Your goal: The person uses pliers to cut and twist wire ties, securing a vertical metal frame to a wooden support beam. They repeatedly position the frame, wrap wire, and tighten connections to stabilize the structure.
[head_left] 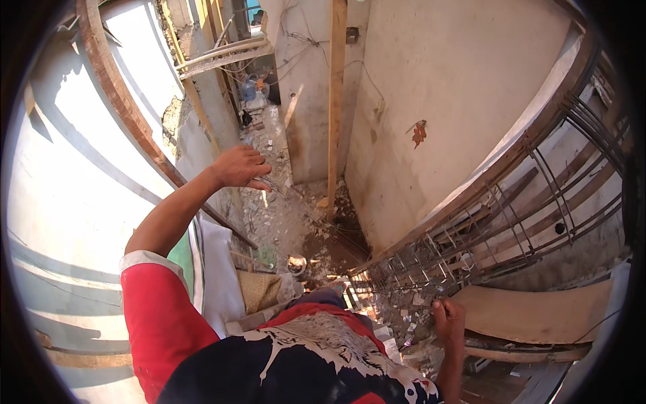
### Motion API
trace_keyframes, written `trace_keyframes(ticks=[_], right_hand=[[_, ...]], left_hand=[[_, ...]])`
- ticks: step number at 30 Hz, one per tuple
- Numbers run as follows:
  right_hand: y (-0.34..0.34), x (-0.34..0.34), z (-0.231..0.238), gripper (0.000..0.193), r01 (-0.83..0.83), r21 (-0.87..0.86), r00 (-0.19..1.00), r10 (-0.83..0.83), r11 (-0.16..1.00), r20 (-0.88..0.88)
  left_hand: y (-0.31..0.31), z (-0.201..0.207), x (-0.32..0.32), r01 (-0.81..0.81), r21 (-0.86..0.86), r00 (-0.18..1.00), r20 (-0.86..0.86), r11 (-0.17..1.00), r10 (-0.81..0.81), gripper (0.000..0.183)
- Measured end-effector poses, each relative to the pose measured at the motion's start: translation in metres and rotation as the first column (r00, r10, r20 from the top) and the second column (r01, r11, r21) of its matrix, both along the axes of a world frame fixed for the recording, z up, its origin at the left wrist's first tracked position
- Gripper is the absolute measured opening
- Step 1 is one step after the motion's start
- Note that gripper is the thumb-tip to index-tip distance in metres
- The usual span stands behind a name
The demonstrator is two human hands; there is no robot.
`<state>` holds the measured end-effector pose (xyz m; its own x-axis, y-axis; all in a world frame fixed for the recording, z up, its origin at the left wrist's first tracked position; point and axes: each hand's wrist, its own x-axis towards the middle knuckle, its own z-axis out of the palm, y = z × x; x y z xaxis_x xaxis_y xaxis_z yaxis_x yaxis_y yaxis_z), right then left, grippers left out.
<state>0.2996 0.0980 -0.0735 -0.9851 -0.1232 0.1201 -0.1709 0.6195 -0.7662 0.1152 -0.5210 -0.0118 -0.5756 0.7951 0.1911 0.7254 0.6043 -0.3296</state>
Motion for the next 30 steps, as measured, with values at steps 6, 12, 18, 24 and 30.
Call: trace_keyframes(ticks=[6, 12, 18, 24, 30], right_hand=[[-0.027, -0.007, -0.008, 0.028, 0.036, 0.077, 0.990, -0.046, 0.996, 0.132], [0.027, 0.020, -0.011, 0.018, -0.022, 0.233, 0.988, 0.056, 0.972, -0.143], [0.048, 0.026, -0.005, 0.010, 0.230, 0.269, 0.963, -0.180, 0.935, -0.199], [0.069, 0.040, -0.007, 0.011, 0.186, 0.489, 0.959, -0.049, 0.852, -0.280], [0.136, 0.076, -0.010, 0.017, 0.330, 0.462, 0.944, -0.294, 0.823, -0.150]], left_hand=[[0.098, -0.028, 0.006, 0.121, 0.102, 0.989, 0.071, 0.987, -0.128, 0.046], [0.031, -0.044, -0.009, -0.002, -0.022, 0.995, 0.100, 1.000, 0.004, 0.049], [0.029, -0.043, 0.002, -0.334, -0.081, 0.875, 0.342, 0.939, 0.341, 0.043], [-0.016, -0.049, -0.013, -0.125, -0.082, 0.985, 0.109, 0.989, 0.133, 0.035], [-0.058, -0.057, -0.013, -0.273, -0.153, 0.956, 0.070, 0.950, 0.286, 0.030]])
